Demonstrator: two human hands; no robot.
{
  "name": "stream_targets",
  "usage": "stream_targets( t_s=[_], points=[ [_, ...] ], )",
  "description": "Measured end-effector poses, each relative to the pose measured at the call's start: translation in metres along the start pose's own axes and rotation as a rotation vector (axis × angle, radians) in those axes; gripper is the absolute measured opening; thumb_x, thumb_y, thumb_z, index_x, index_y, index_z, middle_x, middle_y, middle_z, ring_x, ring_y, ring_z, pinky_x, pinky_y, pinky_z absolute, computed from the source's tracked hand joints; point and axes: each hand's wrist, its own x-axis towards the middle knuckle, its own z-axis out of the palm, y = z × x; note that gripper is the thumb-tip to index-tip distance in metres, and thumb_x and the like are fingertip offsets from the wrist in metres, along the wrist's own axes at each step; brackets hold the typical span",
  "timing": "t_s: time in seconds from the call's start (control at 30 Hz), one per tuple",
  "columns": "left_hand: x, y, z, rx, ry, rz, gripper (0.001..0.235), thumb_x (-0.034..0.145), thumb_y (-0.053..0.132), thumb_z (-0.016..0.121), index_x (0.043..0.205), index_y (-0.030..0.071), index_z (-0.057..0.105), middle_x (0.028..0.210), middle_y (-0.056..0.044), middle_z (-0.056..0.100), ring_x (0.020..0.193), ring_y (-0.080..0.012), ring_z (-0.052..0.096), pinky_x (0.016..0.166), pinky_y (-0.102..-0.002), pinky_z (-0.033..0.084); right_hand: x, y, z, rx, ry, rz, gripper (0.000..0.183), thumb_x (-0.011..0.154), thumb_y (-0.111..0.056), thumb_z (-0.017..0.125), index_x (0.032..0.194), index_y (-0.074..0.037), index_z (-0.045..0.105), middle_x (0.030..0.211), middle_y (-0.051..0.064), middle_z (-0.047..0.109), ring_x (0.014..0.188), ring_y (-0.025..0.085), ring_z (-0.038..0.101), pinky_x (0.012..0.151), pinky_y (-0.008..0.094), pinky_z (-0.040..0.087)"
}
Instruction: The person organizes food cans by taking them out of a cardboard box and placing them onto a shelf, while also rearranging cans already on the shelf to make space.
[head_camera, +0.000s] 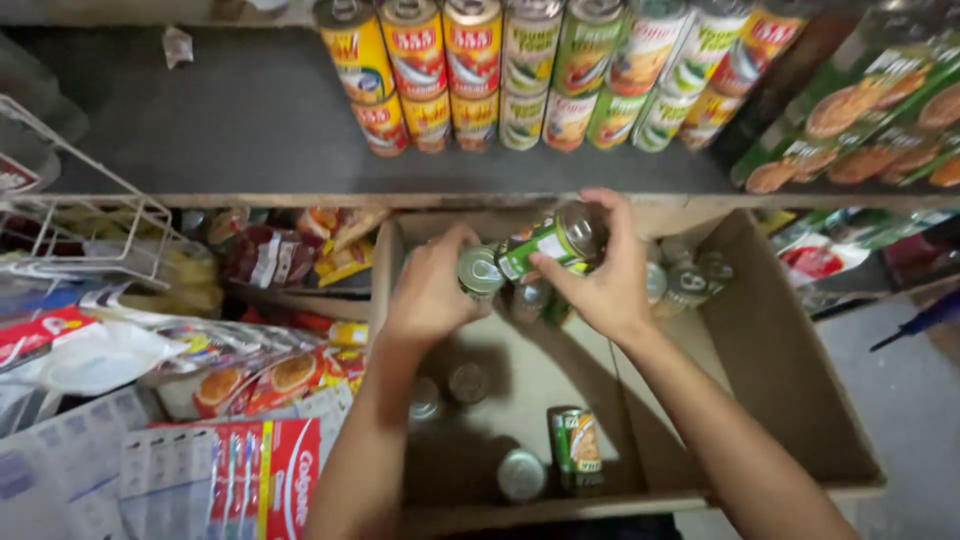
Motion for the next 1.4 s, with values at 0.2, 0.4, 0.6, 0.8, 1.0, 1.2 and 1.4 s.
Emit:
stream_targets(
  t_s=[0.2, 0.4, 0.6, 0.8, 1.0, 1.2, 1.4],
  points=[
    [-0.003, -0.035, 0.016, 0.031, -0.093, -0.135, 0.051, 0.067, 0.016, 0.084, 0.112, 0.015, 0.059, 0.103, -0.023, 0.071, 0.104, -0.0466, 0.066, 0.087, -0.055, 0.052, -0.02, 0.035, 0.029, -0.085, -0.106, 0.134, 0.073, 0.075, -0.022, 0.089, 0.133, -0.004, 0.05, 0.108, 0.011, 0.065, 0.095, 0.024, 0.065, 0.085, 0.035, 0.055],
    [-0.001, -0.045, 0.024, 0.234, -0.13, -0.177, 0.045, 0.075, 0.011, 0.076, 0.116, 0.011, 0.057, 0.11, -0.024, 0.069, 0.104, -0.048, 0.066, 0.087, -0.057, 0.053, -0.032, 0.045, 0.038, -0.186, -0.215, -0.089, 0.069, 0.077, -0.024, 0.087, 0.132, -0.002, 0.051, 0.122, 0.019, 0.06, 0.111, 0.035, 0.062, 0.097, 0.041, 0.05],
    [0.003, -0.093, 0.068, 0.339, -0.172, -0.156, 0.042, 0.076, 0.004, 0.074, 0.115, 0.01, 0.062, 0.116, -0.024, 0.066, 0.107, -0.0465, 0.066, 0.088, -0.055, 0.055, -0.037, 0.06, 0.042, -0.209, -0.34, -0.173, 0.064, 0.082, -0.019, 0.082, 0.133, -0.001, 0.048, 0.128, 0.023, 0.052, 0.122, 0.04, 0.055, 0.104, 0.045, 0.046],
    [0.009, -0.093, 0.071, 0.421, -0.149, -0.149, 0.04, 0.076, 0.002, 0.071, 0.114, 0.011, 0.063, 0.113, -0.021, 0.069, 0.102, -0.0425, 0.07, 0.084, -0.053, 0.057, -0.034, 0.077, 0.04, -0.17, -0.379, -0.132, 0.063, 0.081, -0.019, 0.08, 0.132, -0.001, 0.047, 0.127, 0.022, 0.052, 0.121, 0.038, 0.055, 0.103, 0.043, 0.047],
    [0.012, -0.092, 0.068, 0.404, -0.087, -0.178, 0.032, 0.083, -0.001, 0.065, 0.113, 0.01, 0.064, 0.11, -0.024, 0.069, 0.1, -0.0449, 0.07, 0.082, -0.054, 0.057, -0.04, 0.073, 0.052, -0.177, -0.532, -0.364, 0.057, 0.085, -0.014, 0.076, 0.134, -0.005, 0.051, 0.136, 0.024, 0.049, 0.127, 0.043, 0.051, 0.106, 0.046, 0.046],
    [0.013, -0.085, 0.064, 0.324, -0.176, -0.155, 0.046, 0.073, -0.006, 0.07, 0.116, 0.01, 0.063, 0.114, -0.027, 0.065, 0.106, -0.0485, 0.065, 0.087, -0.055, 0.055, -0.051, 0.09, 0.064, -0.483, -0.542, -0.431, 0.06, 0.074, -0.017, 0.078, 0.131, -0.015, 0.058, 0.136, 0.019, 0.053, 0.119, 0.043, 0.051, 0.101, 0.053, 0.041],
    [0.012, -0.096, 0.07, 0.239, -0.141, -0.095, 0.057, 0.069, -0.009, 0.07, 0.121, 0.011, 0.063, 0.119, -0.029, 0.062, 0.111, -0.0497, 0.063, 0.092, -0.053, 0.053, -0.059, 0.083, 0.074, -0.582, -0.444, -0.448, 0.063, 0.071, -0.02, 0.078, 0.131, -0.014, 0.059, 0.136, 0.02, 0.053, 0.121, 0.043, 0.049, 0.104, 0.056, 0.038]
  ],
)
